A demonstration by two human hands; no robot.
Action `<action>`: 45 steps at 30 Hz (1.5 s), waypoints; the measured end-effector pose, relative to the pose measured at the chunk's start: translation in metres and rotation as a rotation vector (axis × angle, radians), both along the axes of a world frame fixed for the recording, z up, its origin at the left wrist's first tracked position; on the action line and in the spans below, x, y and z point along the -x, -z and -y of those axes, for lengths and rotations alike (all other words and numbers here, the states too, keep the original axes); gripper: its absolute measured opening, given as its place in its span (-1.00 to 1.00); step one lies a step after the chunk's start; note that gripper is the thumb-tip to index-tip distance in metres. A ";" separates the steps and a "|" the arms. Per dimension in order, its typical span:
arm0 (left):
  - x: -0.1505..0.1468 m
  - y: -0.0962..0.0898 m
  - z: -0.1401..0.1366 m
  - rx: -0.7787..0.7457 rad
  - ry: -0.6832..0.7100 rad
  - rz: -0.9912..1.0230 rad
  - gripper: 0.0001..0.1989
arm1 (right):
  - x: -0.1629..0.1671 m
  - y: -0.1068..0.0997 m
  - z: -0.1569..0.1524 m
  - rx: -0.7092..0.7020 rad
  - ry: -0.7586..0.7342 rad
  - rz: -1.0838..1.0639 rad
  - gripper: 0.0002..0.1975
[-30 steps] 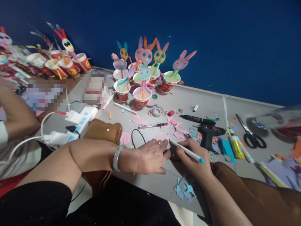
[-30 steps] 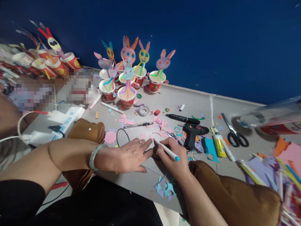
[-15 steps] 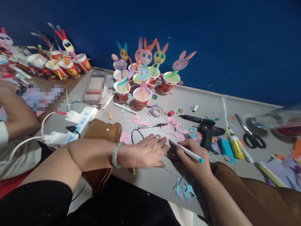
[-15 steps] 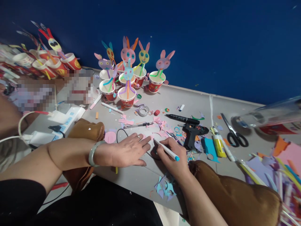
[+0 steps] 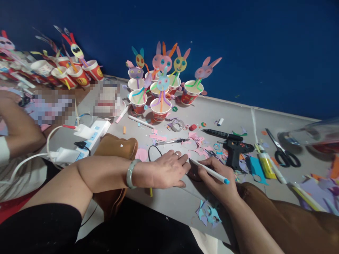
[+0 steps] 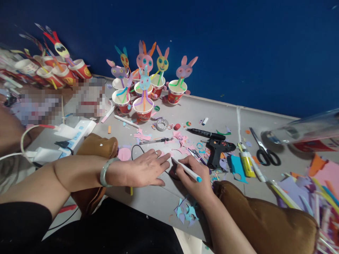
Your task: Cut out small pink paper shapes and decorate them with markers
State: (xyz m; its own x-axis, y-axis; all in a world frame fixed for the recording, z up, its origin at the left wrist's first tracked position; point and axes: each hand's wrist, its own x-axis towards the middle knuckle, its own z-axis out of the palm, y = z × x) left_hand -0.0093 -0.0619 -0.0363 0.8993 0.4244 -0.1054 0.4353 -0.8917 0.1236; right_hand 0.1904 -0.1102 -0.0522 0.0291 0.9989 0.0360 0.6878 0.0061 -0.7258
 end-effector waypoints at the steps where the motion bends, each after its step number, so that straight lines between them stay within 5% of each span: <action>1: 0.000 0.000 0.000 0.003 0.000 -0.001 -0.49 | 0.000 0.000 0.000 0.002 -0.002 -0.005 -0.89; 16: 0.001 0.001 -0.004 0.007 0.014 -0.005 -0.49 | -0.001 0.002 0.000 -0.035 0.071 0.029 -0.90; 26: 0.004 -0.016 0.000 -0.037 0.030 -0.059 -0.50 | -0.003 0.007 0.000 -0.019 0.080 0.006 -0.90; 45: 0.002 -0.004 -0.004 -0.019 0.034 -0.038 -0.48 | -0.003 0.008 -0.002 -0.035 0.026 -0.005 -0.87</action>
